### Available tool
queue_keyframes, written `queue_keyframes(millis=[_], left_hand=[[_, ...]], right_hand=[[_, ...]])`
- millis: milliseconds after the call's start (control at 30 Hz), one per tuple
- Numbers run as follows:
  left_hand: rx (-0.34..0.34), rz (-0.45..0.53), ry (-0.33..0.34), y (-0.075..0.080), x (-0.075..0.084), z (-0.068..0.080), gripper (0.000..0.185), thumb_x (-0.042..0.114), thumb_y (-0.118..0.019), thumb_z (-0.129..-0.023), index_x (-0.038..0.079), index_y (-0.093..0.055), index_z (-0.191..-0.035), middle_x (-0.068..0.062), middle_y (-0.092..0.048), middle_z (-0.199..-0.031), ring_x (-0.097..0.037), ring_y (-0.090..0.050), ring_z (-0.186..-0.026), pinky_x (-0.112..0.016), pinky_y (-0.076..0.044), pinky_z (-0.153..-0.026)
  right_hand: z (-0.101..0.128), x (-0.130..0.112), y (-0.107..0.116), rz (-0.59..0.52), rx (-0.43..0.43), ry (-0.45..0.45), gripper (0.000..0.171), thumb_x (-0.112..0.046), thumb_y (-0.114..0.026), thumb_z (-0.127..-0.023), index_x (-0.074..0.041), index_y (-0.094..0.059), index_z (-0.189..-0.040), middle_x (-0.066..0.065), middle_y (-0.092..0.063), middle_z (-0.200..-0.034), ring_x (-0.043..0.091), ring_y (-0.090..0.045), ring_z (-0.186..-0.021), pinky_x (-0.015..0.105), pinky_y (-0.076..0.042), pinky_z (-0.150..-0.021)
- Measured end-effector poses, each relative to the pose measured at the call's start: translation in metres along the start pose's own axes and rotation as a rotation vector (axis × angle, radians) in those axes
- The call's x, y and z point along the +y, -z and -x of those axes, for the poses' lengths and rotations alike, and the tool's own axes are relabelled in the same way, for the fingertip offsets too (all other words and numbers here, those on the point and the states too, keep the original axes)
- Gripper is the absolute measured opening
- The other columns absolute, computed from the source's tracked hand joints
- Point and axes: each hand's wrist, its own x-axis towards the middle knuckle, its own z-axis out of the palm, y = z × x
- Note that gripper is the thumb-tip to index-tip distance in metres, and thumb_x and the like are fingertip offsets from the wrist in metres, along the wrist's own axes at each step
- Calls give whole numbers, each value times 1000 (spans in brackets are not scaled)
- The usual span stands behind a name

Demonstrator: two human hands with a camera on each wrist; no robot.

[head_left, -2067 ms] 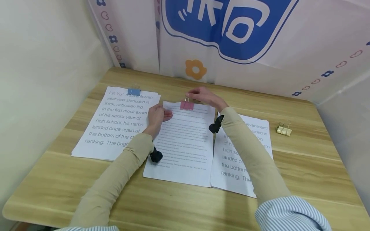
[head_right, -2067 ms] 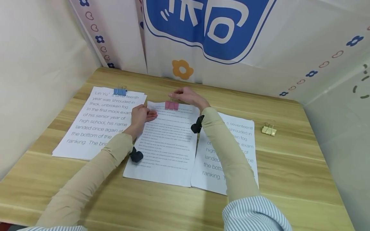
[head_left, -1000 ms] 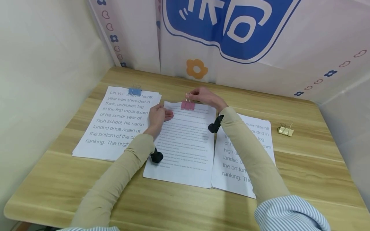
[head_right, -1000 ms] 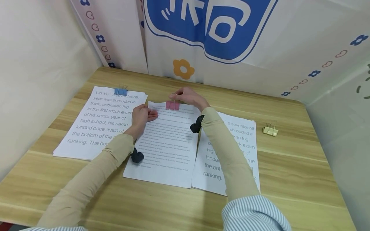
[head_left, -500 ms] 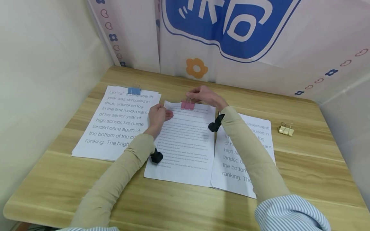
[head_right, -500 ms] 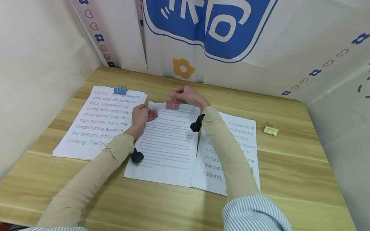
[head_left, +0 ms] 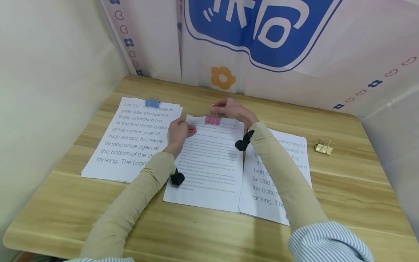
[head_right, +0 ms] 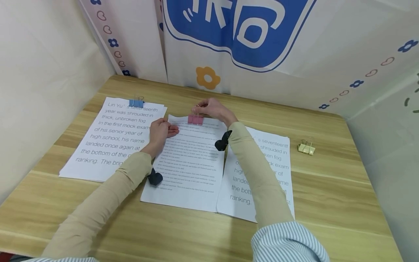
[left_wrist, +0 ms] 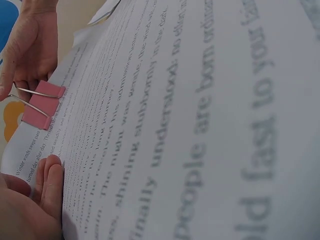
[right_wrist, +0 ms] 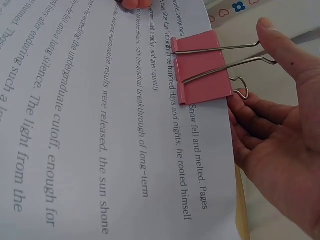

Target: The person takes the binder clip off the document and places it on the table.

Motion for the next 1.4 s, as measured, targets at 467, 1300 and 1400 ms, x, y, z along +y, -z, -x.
queue_keyframes(millis=[467,1300,1400], left_hand=[[-6,-32,-13,-1,0,1,34,11,-37,-92,0,-55,-119,-18,-66,-96,-13,-66,-71,-23,-60,-71],[-6,-50,-2,-2,1,2,30,14,-41,-95,1,-53,-120,-18,-66,-100,-15,-67,-77,-23,-60,-75],[-3,-62,-6,-2,0,2,30,14,-43,-95,1,-53,-120,-16,-66,-100,-13,-67,-76,-22,-60,-75]], right_hand=[[-3,0,6,-30,75,-1,56,-41,-61,-90,-4,-52,-131,11,-55,-129,22,-48,-118,39,-42,-107],[10,-2,28,-103,120,38,55,-39,-61,-91,-3,-51,-131,14,-55,-126,24,-50,-115,47,-39,-110],[12,1,30,-118,127,35,55,-38,-61,-91,-2,-51,-132,15,-55,-126,25,-50,-115,47,-39,-110]])
